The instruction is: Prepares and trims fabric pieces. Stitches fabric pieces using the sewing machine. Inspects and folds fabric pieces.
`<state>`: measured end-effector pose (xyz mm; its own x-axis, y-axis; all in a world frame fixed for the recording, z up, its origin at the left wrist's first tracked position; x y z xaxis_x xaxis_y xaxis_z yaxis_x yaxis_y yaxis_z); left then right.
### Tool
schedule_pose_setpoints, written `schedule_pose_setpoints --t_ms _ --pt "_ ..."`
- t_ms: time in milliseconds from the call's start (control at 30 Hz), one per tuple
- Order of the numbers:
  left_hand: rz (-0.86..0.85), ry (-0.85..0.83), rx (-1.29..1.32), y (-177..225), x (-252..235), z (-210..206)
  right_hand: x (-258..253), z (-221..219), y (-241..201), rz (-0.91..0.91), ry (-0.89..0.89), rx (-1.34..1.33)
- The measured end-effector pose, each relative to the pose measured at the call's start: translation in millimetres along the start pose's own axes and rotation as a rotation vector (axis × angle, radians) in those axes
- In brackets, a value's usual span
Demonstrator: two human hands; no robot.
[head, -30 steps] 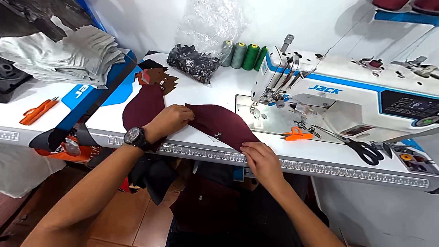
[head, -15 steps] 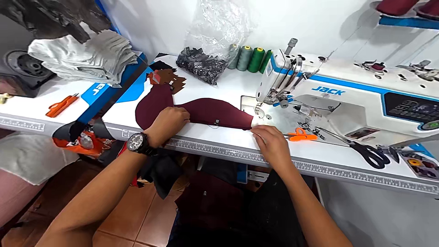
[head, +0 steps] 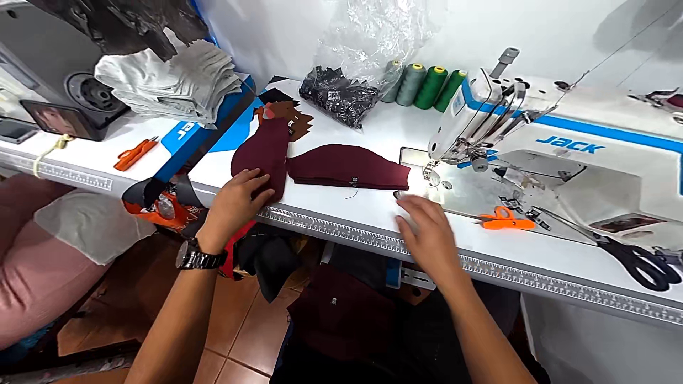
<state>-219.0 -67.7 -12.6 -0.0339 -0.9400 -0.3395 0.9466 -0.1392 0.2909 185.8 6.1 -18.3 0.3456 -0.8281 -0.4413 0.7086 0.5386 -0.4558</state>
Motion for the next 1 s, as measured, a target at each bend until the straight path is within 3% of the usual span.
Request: schedule_pose_setpoints --t_ms 167,267,367,433,500,633,733,867,1000 --pt "-0.046 -0.057 0.100 -42 -18 14 -43 -42 -22 -0.024 -0.191 0.189" --pt "-0.065 0.108 0.090 -19 -7 34 -37 -31 -14 -0.021 -0.168 0.143" --pt "-0.126 0.176 0.353 19 29 51 -1 9 0 -0.067 -0.160 -0.116" --pt "-0.155 0.053 0.671 40 67 35 43 34 8 -0.095 -0.286 -0.370" --pt "-0.148 -0.122 0.811 55 95 -10 81 34 16 -0.126 -0.455 -0.486" --pt "0.006 -0.347 0.782 72 136 -133 155 -44 34 -0.229 -0.608 -0.329" --pt "0.073 -0.493 0.763 76 154 -177 192 -90 29 -0.297 -0.647 -0.217" --pt "0.104 -0.520 0.810 67 162 -180 204 -98 34 -0.388 -0.637 -0.275" --pt "0.111 -0.419 0.940 64 150 -118 185 -55 36 -0.308 -0.598 -0.467"
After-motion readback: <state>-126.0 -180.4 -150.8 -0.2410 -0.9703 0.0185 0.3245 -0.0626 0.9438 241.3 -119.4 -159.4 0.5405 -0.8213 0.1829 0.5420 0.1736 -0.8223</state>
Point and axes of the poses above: each hand's wrist, its own x-axis away from the middle knuckle, its own z-axis out of the back of the hand, y = z × x, the point moved 3 cm from there along -x, towards the middle knuckle, and after that the axes turned 9 degrees about -z, right-handed, at the moved point
